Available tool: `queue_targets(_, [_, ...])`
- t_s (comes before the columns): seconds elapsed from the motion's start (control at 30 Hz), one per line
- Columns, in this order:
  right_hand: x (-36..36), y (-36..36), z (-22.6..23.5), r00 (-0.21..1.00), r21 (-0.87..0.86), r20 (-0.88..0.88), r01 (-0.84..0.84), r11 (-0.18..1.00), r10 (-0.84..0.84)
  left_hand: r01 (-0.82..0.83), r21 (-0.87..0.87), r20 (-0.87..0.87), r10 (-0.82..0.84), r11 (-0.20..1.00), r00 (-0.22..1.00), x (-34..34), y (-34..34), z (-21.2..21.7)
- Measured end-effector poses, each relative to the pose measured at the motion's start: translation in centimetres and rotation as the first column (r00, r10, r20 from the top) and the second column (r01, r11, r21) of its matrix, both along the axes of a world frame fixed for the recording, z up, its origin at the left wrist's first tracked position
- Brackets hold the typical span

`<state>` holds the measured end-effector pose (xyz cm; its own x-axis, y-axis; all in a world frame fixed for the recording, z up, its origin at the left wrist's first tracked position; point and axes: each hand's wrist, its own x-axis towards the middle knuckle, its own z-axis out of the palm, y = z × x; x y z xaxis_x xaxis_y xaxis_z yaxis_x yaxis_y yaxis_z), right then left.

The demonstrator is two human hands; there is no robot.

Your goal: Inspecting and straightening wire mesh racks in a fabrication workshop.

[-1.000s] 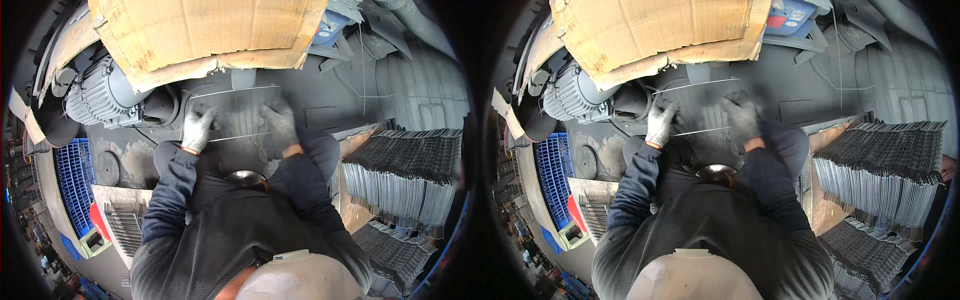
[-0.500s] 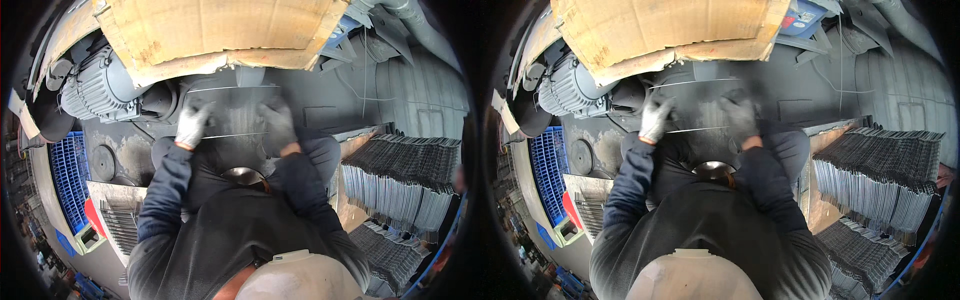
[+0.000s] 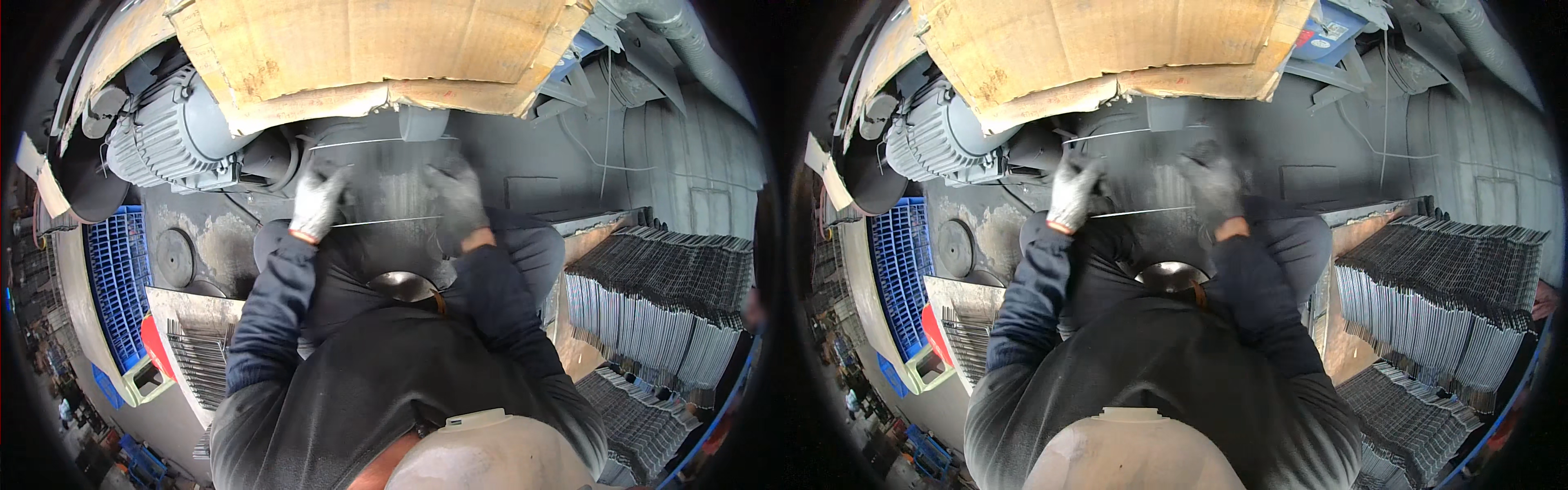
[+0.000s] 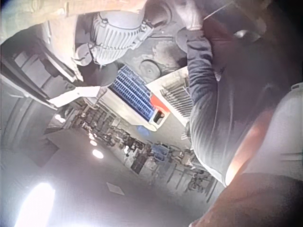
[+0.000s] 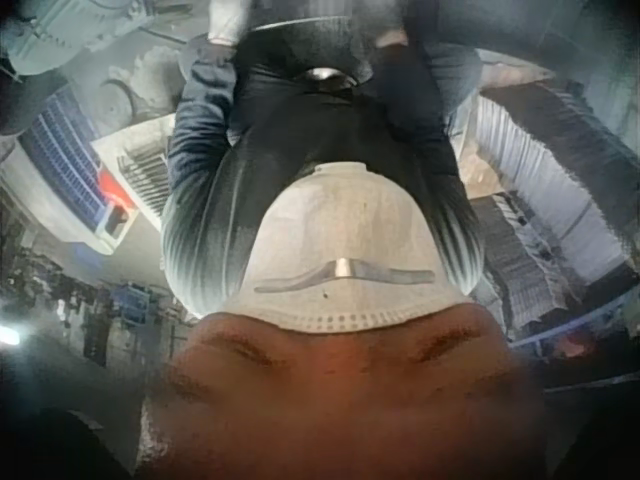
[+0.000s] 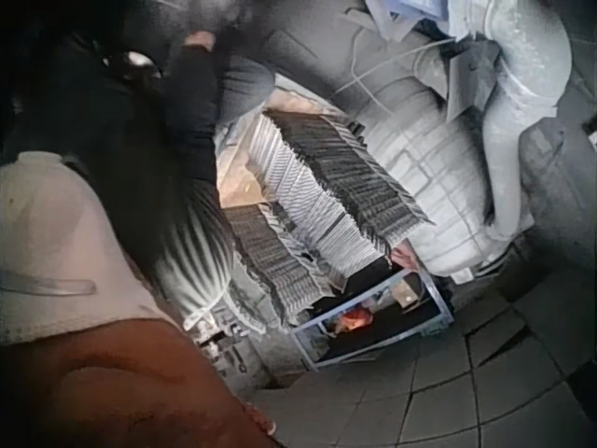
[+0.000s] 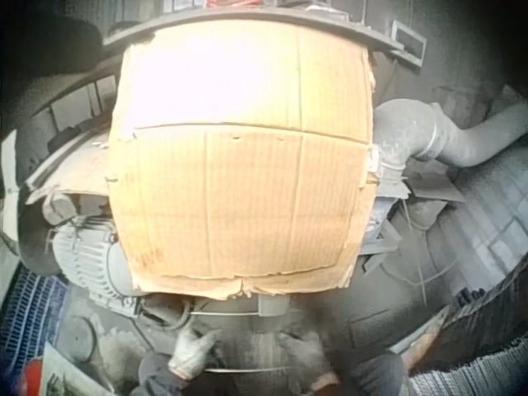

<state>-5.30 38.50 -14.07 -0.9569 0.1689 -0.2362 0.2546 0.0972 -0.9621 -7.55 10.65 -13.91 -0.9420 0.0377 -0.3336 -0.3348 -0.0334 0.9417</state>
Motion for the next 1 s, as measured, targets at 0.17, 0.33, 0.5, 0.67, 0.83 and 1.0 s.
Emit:
queue_targets(0.17, [1.8, 6.8, 1.9, 0.984, -0.074, 0.021, 0.178, 0.981, -0.177, 0.093, 0.141, -0.044, -0.087, 0.986, 0.995, -0.1, 7.8, -0.6])
queue_targets(0.33, [0.3, 3.6, 1.8, 0.997, -0.133, 0.049, 0.071, 0.989, -0.065, 0.054, 0.067, 0.105, -0.061, 0.996, 0.993, 0.8, 3.3, 0.4])
queue_targets(0.5, [-0.8, -0.5, 3.1, 0.966, -0.007, 0.182, -0.188, 0.982, 0.186, -0.103, 0.128, 0.286, 0.062, 0.986, 0.956, 0.4, -2.1, 2.5])
queue_targets(0.67, [2.8, 5.6, 9.1, 0.967, -0.336, 0.246, 0.150, 0.930, -0.067, 0.182, 0.127, 0.361, -0.217, 0.975, 0.907, -0.8, 4.8, 7.2])
queue_targets(0.83, [4.0, 7.8, 9.6, 0.984, -0.224, 0.175, 0.046, 0.973, -0.007, -0.016, 0.496, 0.372, -0.196, 0.868, 0.907, -0.1, 5.5, 7.1])
queue_targets(1.0, [1.1, -2.7, 10.7, 0.942, -0.024, 0.225, -0.251, 0.968, 0.250, -0.123, 0.362, 0.449, -0.057, 0.924, 0.892, 0.7, -6.1, 5.1])
